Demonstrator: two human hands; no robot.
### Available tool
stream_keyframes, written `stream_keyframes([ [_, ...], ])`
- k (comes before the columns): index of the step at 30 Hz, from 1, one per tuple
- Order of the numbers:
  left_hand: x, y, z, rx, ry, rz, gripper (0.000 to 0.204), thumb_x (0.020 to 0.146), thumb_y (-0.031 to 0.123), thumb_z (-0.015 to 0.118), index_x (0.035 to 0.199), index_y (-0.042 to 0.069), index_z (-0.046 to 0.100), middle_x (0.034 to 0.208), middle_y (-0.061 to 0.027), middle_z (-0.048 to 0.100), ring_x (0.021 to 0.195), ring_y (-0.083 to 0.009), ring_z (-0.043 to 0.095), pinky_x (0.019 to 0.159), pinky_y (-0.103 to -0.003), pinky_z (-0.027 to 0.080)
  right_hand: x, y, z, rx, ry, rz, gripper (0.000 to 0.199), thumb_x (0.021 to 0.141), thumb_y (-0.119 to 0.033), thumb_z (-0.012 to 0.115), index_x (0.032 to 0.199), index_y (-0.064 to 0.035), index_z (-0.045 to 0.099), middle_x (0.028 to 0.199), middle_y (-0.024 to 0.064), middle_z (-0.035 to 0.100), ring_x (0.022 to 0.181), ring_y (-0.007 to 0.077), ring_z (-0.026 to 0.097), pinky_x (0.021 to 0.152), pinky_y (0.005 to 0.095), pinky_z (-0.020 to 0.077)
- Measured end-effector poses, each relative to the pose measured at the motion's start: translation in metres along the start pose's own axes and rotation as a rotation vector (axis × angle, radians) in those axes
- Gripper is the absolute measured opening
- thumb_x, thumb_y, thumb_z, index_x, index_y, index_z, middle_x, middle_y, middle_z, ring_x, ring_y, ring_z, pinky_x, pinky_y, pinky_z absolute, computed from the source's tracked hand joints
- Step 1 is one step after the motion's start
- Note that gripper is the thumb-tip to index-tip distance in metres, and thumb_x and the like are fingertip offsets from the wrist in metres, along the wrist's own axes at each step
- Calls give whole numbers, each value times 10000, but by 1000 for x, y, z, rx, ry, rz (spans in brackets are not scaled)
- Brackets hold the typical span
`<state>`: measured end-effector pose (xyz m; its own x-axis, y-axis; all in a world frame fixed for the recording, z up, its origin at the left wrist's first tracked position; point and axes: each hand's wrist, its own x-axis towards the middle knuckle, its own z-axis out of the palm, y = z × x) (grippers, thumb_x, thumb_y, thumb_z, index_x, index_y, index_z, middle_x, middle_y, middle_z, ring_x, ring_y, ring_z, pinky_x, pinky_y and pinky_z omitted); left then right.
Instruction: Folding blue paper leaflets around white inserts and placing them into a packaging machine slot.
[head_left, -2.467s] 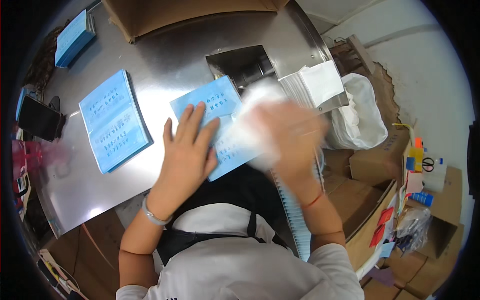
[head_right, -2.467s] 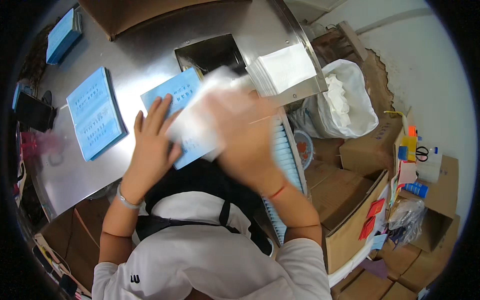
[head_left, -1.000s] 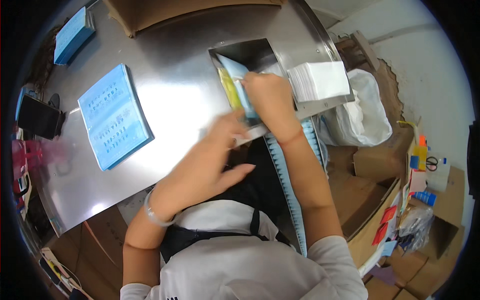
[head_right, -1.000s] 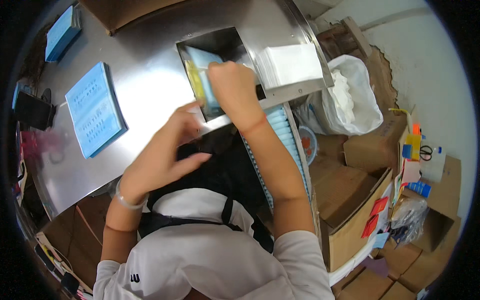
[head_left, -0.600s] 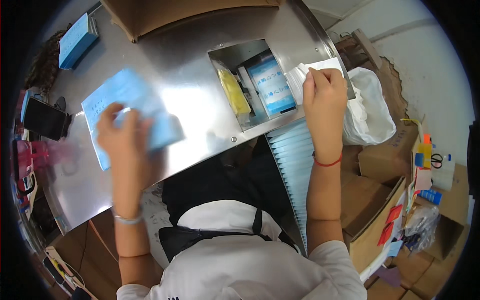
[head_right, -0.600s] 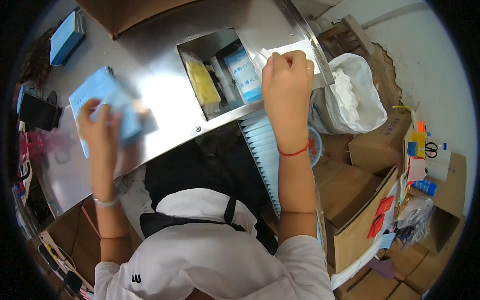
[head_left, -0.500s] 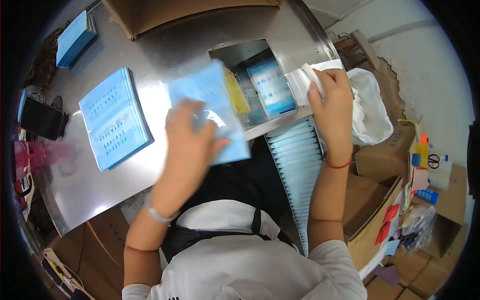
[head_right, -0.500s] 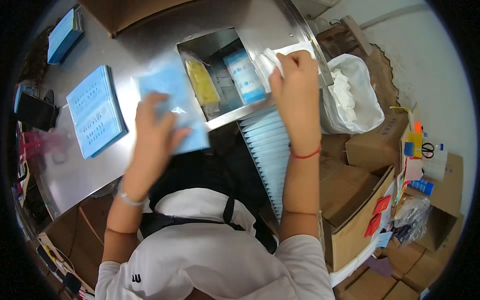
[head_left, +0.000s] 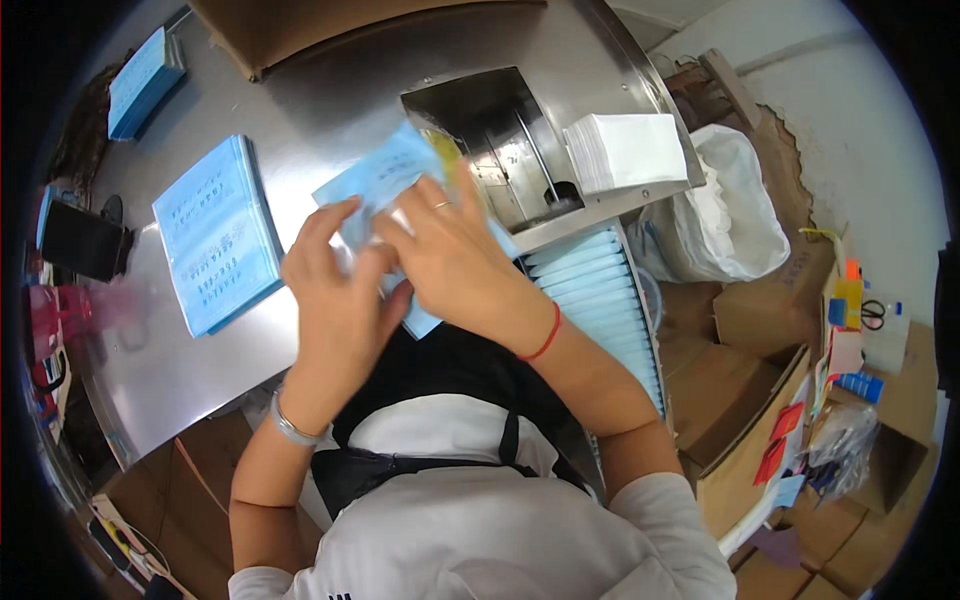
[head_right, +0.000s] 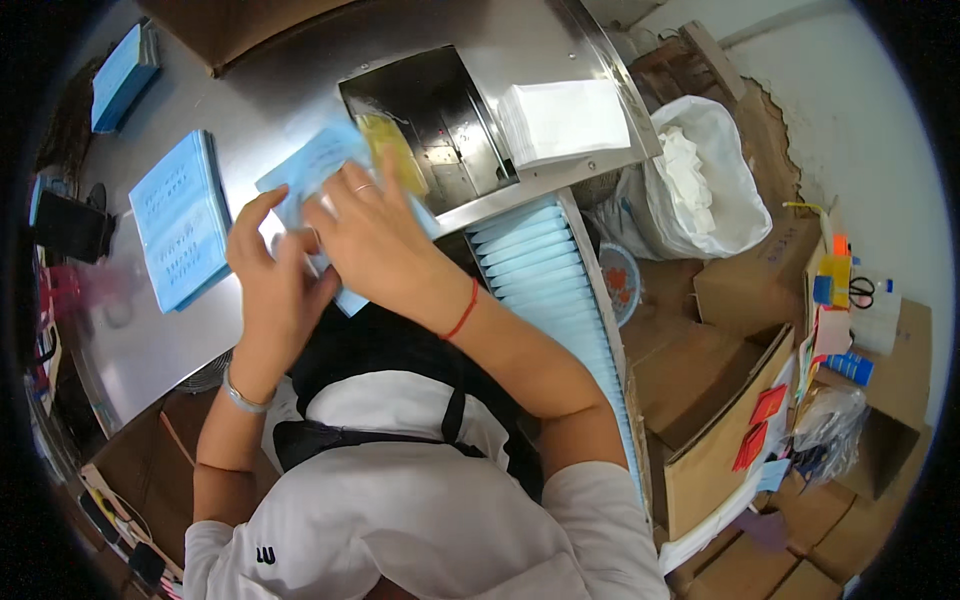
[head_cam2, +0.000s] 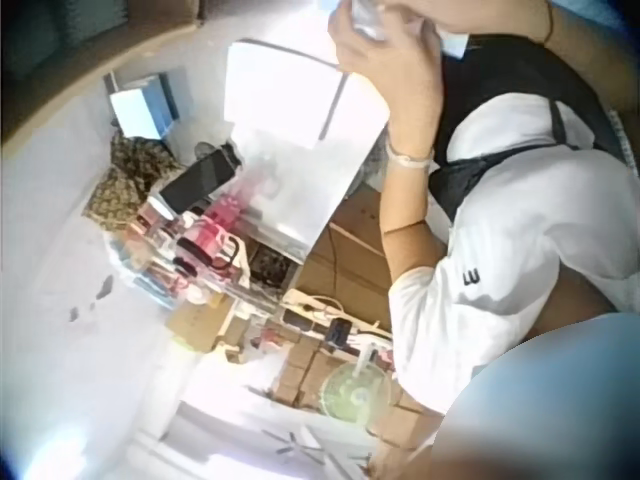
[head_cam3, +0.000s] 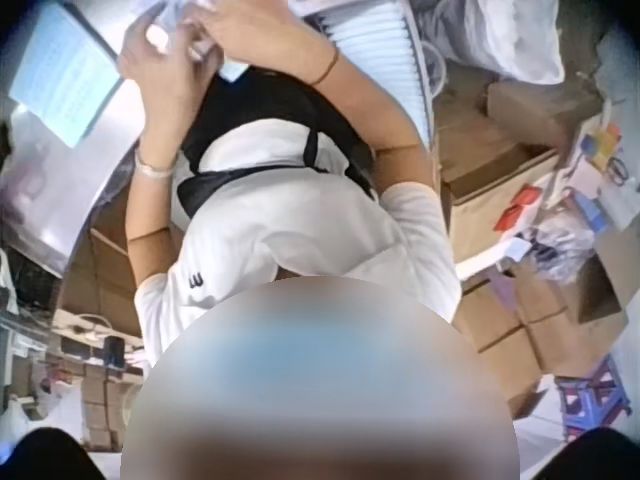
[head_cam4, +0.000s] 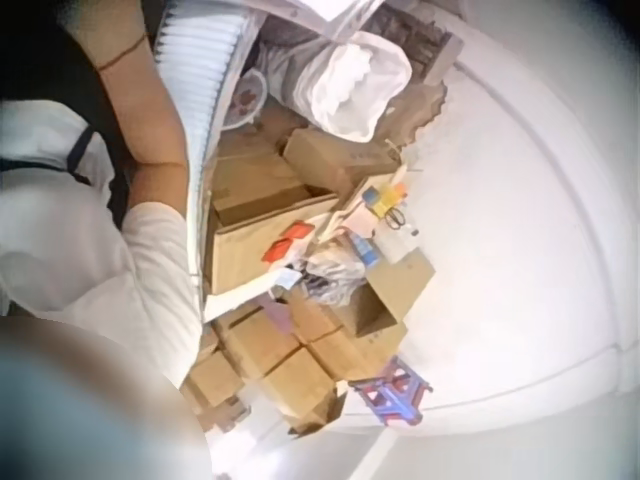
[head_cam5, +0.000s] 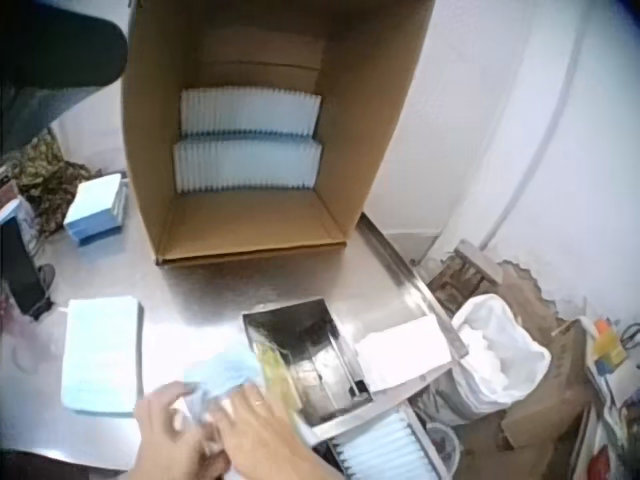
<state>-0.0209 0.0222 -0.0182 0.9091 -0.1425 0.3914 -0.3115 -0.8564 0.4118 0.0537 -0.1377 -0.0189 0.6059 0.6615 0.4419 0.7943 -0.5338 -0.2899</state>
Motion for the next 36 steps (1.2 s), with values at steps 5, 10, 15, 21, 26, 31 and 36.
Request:
stream_keyframes([
  [5, 14, 13, -3, 193, -159, -114, 439, 704, 209, 845, 1068, 94, 628, 1502, -218, 371, 1396, -475, 311, 1050, -655, 309, -14, 34, -79, 6, 530, 484, 198, 797, 11, 614, 982, 27, 683, 1015, 139, 662, 883, 291, 582, 828, 405, 479],
  [10, 56, 11, 5, 320, -137, 128, 491, 711, 368, 831, 1068, 91, 640, 1525, -227, 351, 1412, -473, 303, 1062, -676, 266, -19, 65, -67, -561, 315, 434, 220, 867, -53, 643, 1061, 39, 691, 966, 134, 580, 884, 319, 529, 794, 417, 475],
  [15, 44, 8, -4, 343, -203, 33, 564, 765, 500, 746, 1096, 60, 625, 1418, -263, 466, 1088, -342, 576, 950, -495, 439, -33, 72, -87, -416, 261, 427, 220, 844, -38, 640, 1042, 37, 699, 977, 134, 589, 885, 314, 549, 796, 412, 477],
  [21, 5, 22, -2, 123, -199, 39, 536, 752, 183, 734, 1247, 52, 574, 1367, -263, 489, 835, -298, 630, 691, -373, 555, -41, 78, -114, -264, 272, 280, 337, 778, -4, 620, 1108, 16, 684, 1064, 137, 634, 987, 339, 601, 875, 409, 479],
  [26, 30, -18, -5, -51, -223, 79, 628, 711, 32, 737, 1314, 35, 560, 1412, -198, 450, 893, -328, 612, 815, -404, 513, -47, -42, -16, -62, 122, -103, 241, 817, -135, 657, 1037, -42, 688, 1080, 202, 648, 1041, 345, 643, 985, 544, 477],
  [31, 36, 21, 4, -352, -194, -41, 726, 721, -66, 749, 1385, 133, 532, 1503, -176, 368, 952, -341, 634, 825, -416, 548, -1, 30, -2, -268, 62, 110, 154, 822, -121, 621, 938, -54, 697, 868, 172, 660, 786, 329, 669, 841, 531, 525],
  [36, 25, 44, -16, -823, -465, 81, 448, 798, -6, 702, 1211, 69, 547, 1440, -252, 422, 1256, -446, 500, 1025, -422, 464, 18, 67, -13, -271, -279, 432, 137, 879, -145, 605, 901, -54, 705, 855, 206, 671, 773, 404, 637, 708, 408, 533],
])
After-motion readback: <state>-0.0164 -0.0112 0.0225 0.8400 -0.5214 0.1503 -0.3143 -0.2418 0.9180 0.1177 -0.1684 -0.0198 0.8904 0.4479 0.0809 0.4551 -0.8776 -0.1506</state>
